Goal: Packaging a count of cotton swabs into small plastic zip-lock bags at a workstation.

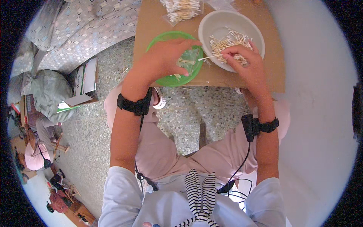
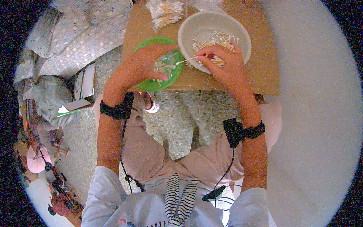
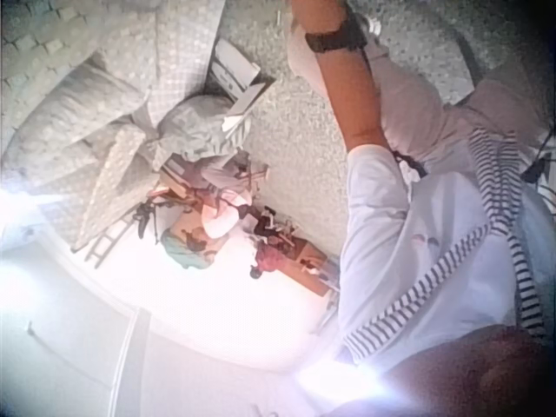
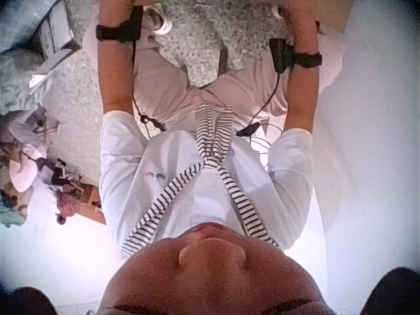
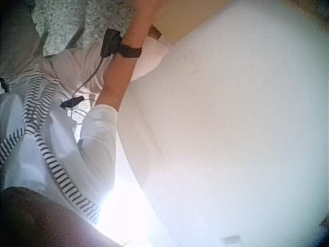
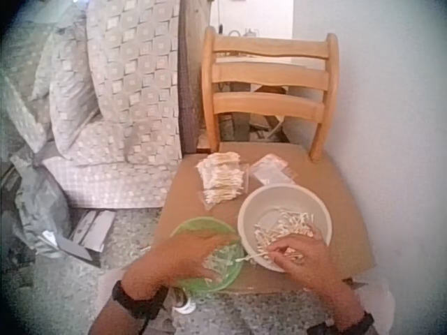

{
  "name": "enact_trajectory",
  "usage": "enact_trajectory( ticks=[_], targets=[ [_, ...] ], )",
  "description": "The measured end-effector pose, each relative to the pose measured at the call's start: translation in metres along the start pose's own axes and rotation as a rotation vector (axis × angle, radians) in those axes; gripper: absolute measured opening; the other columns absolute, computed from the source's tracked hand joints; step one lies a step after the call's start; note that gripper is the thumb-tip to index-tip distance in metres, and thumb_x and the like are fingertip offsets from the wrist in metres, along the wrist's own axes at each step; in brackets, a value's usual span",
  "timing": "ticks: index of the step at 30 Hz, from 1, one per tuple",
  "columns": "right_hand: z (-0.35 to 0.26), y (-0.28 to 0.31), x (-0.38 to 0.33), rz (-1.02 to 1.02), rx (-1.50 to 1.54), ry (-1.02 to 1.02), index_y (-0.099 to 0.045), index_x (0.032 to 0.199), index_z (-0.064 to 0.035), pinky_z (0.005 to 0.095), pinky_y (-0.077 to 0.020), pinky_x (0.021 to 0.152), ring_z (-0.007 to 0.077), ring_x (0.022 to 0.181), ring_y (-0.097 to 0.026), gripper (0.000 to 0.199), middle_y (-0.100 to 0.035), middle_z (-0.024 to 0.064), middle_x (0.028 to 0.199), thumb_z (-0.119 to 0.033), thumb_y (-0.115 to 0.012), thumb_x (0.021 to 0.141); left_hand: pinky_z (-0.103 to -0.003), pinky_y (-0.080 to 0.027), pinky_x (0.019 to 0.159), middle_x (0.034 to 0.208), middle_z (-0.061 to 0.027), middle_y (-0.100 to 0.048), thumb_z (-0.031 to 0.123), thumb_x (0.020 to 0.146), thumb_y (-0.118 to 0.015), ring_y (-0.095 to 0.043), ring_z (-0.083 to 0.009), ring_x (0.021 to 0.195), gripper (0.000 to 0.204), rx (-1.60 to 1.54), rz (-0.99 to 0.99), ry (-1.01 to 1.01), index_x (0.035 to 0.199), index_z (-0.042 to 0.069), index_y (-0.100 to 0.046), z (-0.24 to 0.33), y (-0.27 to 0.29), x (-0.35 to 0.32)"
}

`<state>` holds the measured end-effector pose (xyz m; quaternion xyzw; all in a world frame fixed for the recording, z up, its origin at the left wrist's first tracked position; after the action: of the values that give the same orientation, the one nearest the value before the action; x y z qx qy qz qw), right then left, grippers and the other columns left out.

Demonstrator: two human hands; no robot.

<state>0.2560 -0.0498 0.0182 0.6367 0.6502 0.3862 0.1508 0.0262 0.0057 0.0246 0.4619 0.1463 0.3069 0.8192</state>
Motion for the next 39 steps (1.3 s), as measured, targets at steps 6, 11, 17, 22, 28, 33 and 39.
enact_trajectory(
  ticks=[6, 11, 17, 22, 28, 33, 39],
  targets=[
    [-0.009, -0.017, -0.001, 0.052, -0.116, 0.114, -0.071, 0.091, -0.0200, 0.0578, -0.0064, 0.111, 0.0149, 0.099, -0.062, 0.013, -0.069, -0.0046, 0.098, -0.030, -0.068, 0.083, -0.041, -0.039, 0.102, 0.125, -0.0157, -0.056, 0.028, 0.074, -0.071, -0.051, -0.0342, 0.119, 0.059, 0.022, -0.021, 0.006, 0.127, 0.011, -0.052, 0.007, -0.004, -0.001],
    [-0.011, -0.025, 0.000, 0.089, -0.181, 0.105, -0.071, 0.088, -0.0210, 0.0620, -0.0008, 0.110, 0.0174, 0.113, -0.054, 0.011, -0.065, -0.0067, 0.110, -0.030, -0.067, 0.082, -0.042, -0.041, 0.098, 0.120, -0.0127, -0.060, 0.028, 0.079, -0.066, -0.055, -0.0339, 0.112, 0.044, 0.113, -0.051, -0.059, 0.118, 0.011, -0.059, 0.005, -0.006, 0.003],
    [-0.019, -0.045, 0.002, 0.095, -0.222, 0.176, -0.072, 0.093, -0.0226, 0.0639, 0.0011, 0.108, 0.0193, 0.121, -0.047, 0.013, -0.059, -0.0073, 0.121, -0.029, -0.064, 0.085, -0.041, -0.043, 0.094, 0.106, -0.0087, -0.067, 0.029, 0.082, -0.065, -0.060, -0.0305, 0.103, 0.029, 0.087, 0.035, -0.009, 0.106, 0.012, -0.066, -0.009, -0.006, 0.005],
    [-0.018, -0.038, -0.003, 0.152, -0.186, 0.158, -0.071, 0.096, -0.0210, 0.0614, 0.0003, 0.109, 0.0193, 0.118, -0.050, 0.015, -0.063, -0.0039, 0.115, -0.027, -0.062, 0.086, -0.036, -0.046, 0.090, 0.105, -0.0073, -0.068, 0.028, 0.084, -0.066, -0.062, -0.0256, 0.100, 0.028, -0.084, 0.069, -0.020, 0.106, 0.011, -0.068, -0.006, -0.005, 0.012],
    [-0.028, 0.034, -0.046, 0.314, -0.121, -0.262, -0.070, 0.099, -0.0112, 0.0416, -0.0341, 0.103, 0.0253, 0.103, -0.059, 0.017, -0.066, 0.0062, 0.105, -0.019, -0.066, 0.084, -0.033, -0.047, 0.090, 0.104, -0.0081, -0.069, 0.027, 0.089, -0.063, -0.064, -0.0205, 0.099, 0.028, -0.334, 0.152, -0.002, 0.107, 0.006, -0.067, -0.017, 0.003, 0.010],
    [0.001, 0.101, -0.154, 0.287, -0.514, -0.491, -0.065, 0.112, -0.0065, 0.0381, -0.0418, 0.097, 0.0297, 0.105, -0.059, 0.031, -0.063, 0.0133, 0.115, -0.022, -0.065, 0.086, -0.033, -0.047, 0.090, 0.106, -0.0089, -0.068, 0.027, 0.092, -0.059, -0.064, -0.0198, 0.099, 0.029, -0.449, 0.211, 0.003, 0.110, 0.005, -0.065, -0.023, -0.004, 0.011],
    [0.049, 0.072, -0.218, 0.387, -0.220, -0.649, -0.054, 0.128, -0.0043, 0.0380, -0.0403, 0.099, 0.0319, 0.115, -0.054, 0.046, -0.056, 0.0176, 0.129, -0.029, -0.060, 0.090, -0.035, -0.048, 0.087, 0.106, -0.0114, -0.067, 0.024, 0.093, -0.057, -0.064, -0.0254, 0.097, 0.027, -0.299, 0.173, -0.096, 0.110, 0.004, -0.063, -0.025, -0.012, 0.011]
  ],
)
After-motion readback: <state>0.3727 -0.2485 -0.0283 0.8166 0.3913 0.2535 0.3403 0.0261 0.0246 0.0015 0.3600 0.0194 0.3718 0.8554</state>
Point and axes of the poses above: each hand's wrist, its own x-axis towards the middle knuckle, its own y-axis out of the back of the hand, z = x × y, the point moved 3 cm from there along x, towards the middle knuckle
